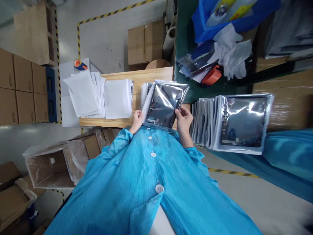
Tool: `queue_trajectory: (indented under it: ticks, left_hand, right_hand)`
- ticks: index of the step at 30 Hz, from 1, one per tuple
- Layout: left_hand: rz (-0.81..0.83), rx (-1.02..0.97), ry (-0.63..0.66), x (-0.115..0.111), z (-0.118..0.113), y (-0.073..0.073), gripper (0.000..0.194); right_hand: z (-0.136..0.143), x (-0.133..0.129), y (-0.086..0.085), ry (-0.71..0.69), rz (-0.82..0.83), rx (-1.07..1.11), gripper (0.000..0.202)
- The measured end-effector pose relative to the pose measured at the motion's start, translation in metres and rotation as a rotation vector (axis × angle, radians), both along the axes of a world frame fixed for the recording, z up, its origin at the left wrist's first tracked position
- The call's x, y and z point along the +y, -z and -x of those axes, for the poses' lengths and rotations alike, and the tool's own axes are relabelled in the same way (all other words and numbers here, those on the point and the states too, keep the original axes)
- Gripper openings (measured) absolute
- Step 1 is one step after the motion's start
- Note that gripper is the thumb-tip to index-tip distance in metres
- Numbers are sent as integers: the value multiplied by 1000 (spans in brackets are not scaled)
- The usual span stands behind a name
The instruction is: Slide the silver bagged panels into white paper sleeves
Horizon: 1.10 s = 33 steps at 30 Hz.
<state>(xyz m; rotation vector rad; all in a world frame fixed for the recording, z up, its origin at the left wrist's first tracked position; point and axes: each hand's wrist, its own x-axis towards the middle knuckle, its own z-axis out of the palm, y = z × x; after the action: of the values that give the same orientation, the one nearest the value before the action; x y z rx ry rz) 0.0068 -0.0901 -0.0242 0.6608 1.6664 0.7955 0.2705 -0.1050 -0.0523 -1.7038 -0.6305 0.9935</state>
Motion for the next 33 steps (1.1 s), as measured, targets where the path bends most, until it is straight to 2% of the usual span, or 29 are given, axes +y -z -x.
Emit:
queue_trajectory:
  ticks: [4, 6, 8, 9, 11, 13, 15, 17, 19, 22, 25, 30, 33]
  left_hand:
    - [-124, 0, 91, -3, 1, -7, 27]
    - [-137, 39, 117, -2, 0, -10, 17]
    - [-88, 63, 111, 1, 0, -13, 5]
    - [-56, 63, 124, 3, -1, -14, 5]
    - [-43, 41, 204, 5, -2, -14, 15]
    - [-114, 5, 304, 5, -3, -14, 26]
    - [-204, -21, 346, 4, -3, -12, 41]
    - [-235, -32, 329, 3, -1, -9, 55]
    - [-230, -39, 297, 2, 1, -7, 64]
    - [-251, -44, 328, 3, 3, -7, 66]
    - [-330, -49, 344, 6, 5, -9, 62]
    - [-395, -60, 119, 14, 5, 1, 60]
    - [-358, -53, 84, 19, 0, 12, 57]
  right_hand:
    - [6, -2, 1, 73, 41, -2, 61]
    - [8, -4, -1, 55, 70, -6, 61]
    - [8, -7, -3, 9, 87, -2, 62]
    - [7, -9, -4, -14, 85, 6, 62]
    - [5, -12, -4, -43, 79, 50, 64]
    - [3, -13, -4, -52, 105, 155, 66]
    - [2, -12, -3, -66, 155, 270, 69]
    - [3, -10, -4, -70, 175, 305, 73]
    - [8, -7, -7, -64, 126, 263, 73]
    - [16, -3, -16, -69, 12, 213, 70]
    - [18, 0, -26, -65, -11, 205, 66]
    - [5, -5, -35, 108, -58, 135, 60]
    - [-6, -16, -37, 115, -51, 47, 59]
